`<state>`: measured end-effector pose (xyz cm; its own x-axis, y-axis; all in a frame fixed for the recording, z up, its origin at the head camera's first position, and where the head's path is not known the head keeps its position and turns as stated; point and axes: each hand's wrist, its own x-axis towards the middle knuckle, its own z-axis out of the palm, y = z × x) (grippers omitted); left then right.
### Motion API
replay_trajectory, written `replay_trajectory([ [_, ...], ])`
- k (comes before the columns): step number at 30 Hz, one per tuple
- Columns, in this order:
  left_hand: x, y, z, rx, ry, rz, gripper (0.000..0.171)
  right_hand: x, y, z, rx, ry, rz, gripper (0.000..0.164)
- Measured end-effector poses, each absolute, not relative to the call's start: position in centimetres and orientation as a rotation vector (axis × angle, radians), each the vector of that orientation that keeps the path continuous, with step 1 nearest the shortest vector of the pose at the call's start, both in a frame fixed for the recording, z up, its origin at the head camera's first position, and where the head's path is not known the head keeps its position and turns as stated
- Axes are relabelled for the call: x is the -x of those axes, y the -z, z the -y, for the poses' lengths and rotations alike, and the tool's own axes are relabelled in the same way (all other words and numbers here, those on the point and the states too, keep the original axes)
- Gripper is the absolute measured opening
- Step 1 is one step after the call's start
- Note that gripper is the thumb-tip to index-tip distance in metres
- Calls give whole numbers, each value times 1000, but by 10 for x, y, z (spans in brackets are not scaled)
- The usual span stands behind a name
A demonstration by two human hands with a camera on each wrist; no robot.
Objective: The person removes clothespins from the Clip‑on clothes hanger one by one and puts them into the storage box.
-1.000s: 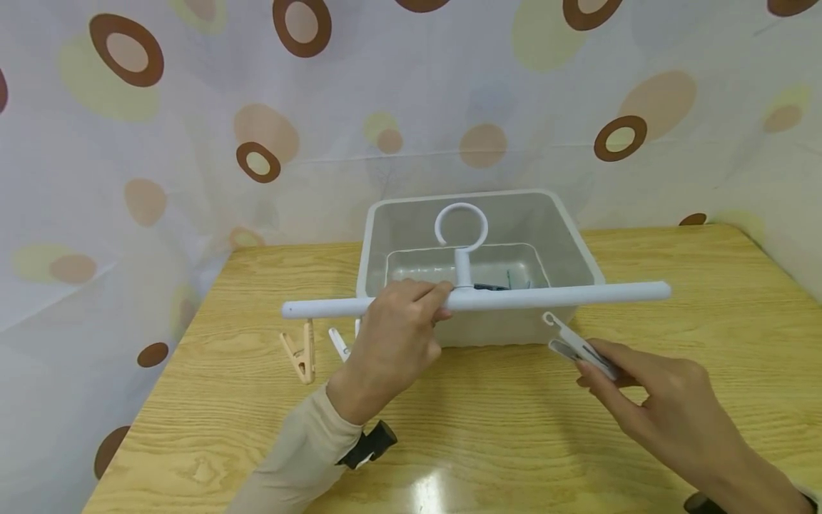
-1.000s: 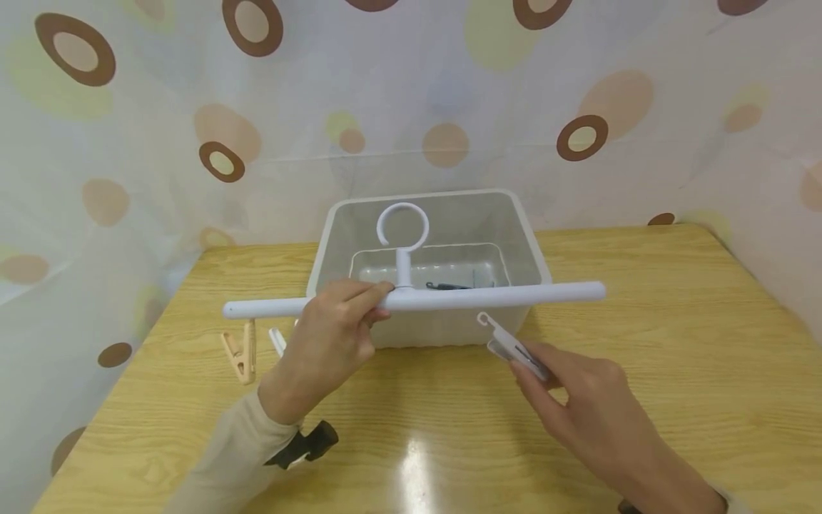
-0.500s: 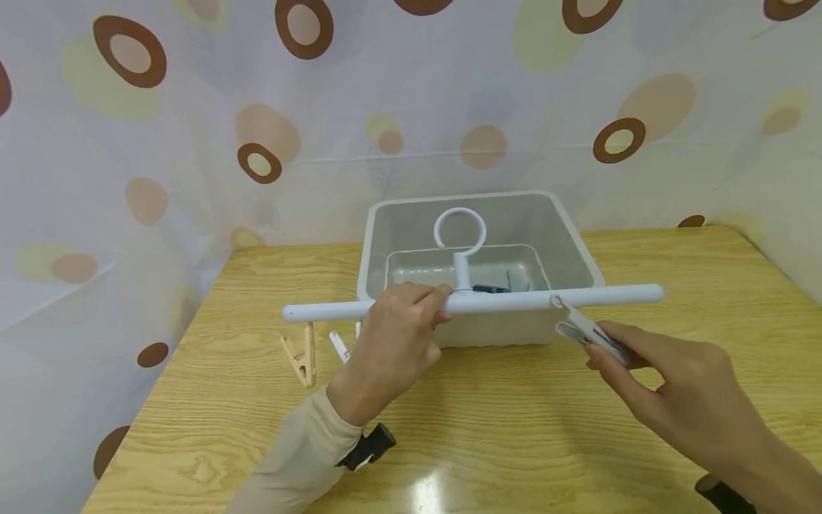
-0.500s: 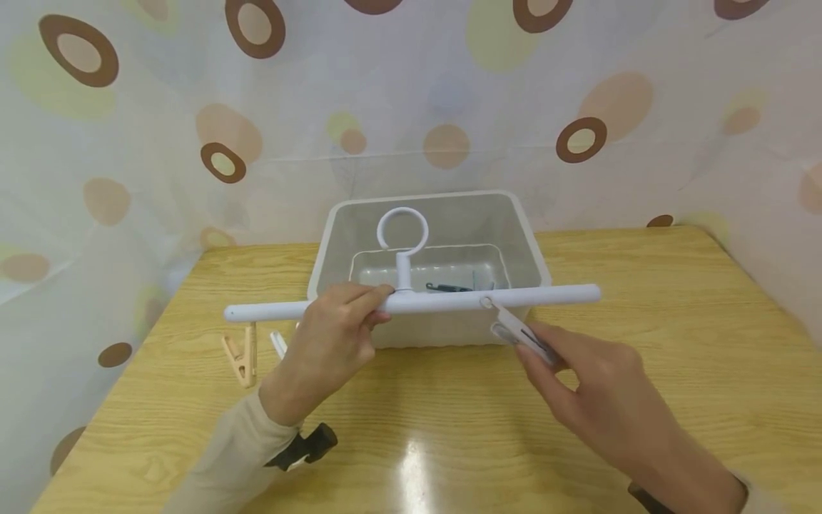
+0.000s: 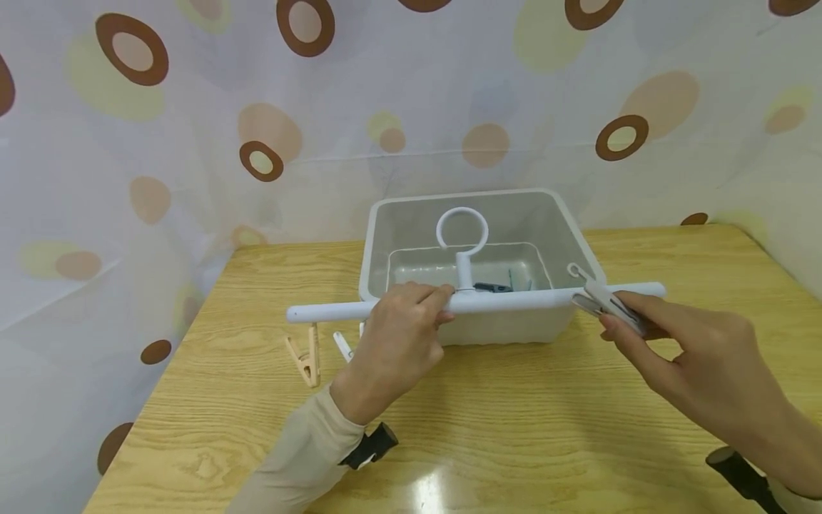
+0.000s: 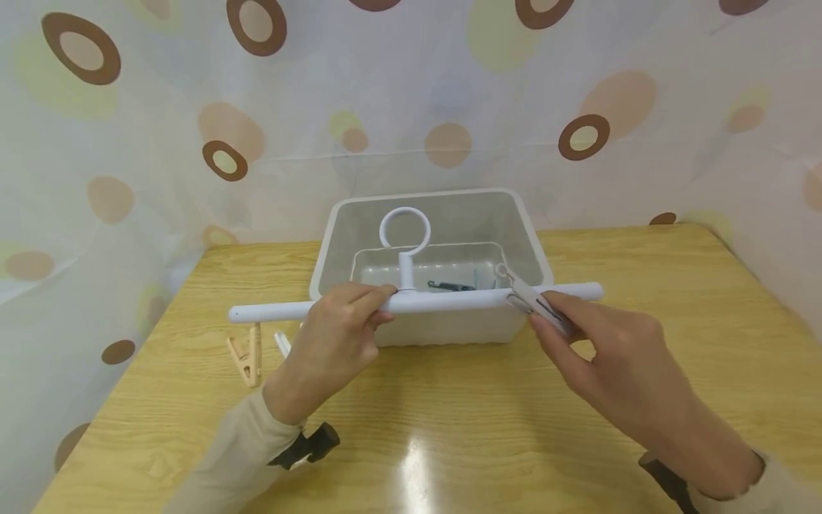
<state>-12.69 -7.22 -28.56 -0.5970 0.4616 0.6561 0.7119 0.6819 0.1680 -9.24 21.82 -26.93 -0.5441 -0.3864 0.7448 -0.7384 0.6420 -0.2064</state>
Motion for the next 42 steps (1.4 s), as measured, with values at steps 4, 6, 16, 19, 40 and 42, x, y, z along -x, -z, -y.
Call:
replay_trajectory([
  [4,126,286,73,896,554,2306,28,96,262,-219,-867,-625,2200,54],
  [6,126,286,74,892,547,2310,28,98,258,-219,-866,-592,2221,54],
  [16,126,286,75,872,551,2329,27,116,237,-219,-853,-537,2217,45],
  [19,125,287,76,868,555,2326,27,125,229,-218,-876,-545,2195,29],
  [40,124,290,77,892,536,2323,23,179,201,-182,-1056,-416,2359,4],
  [42,124,290,76,892,532,2323,23,186,199,-178,-1076,-400,2378,4],
])
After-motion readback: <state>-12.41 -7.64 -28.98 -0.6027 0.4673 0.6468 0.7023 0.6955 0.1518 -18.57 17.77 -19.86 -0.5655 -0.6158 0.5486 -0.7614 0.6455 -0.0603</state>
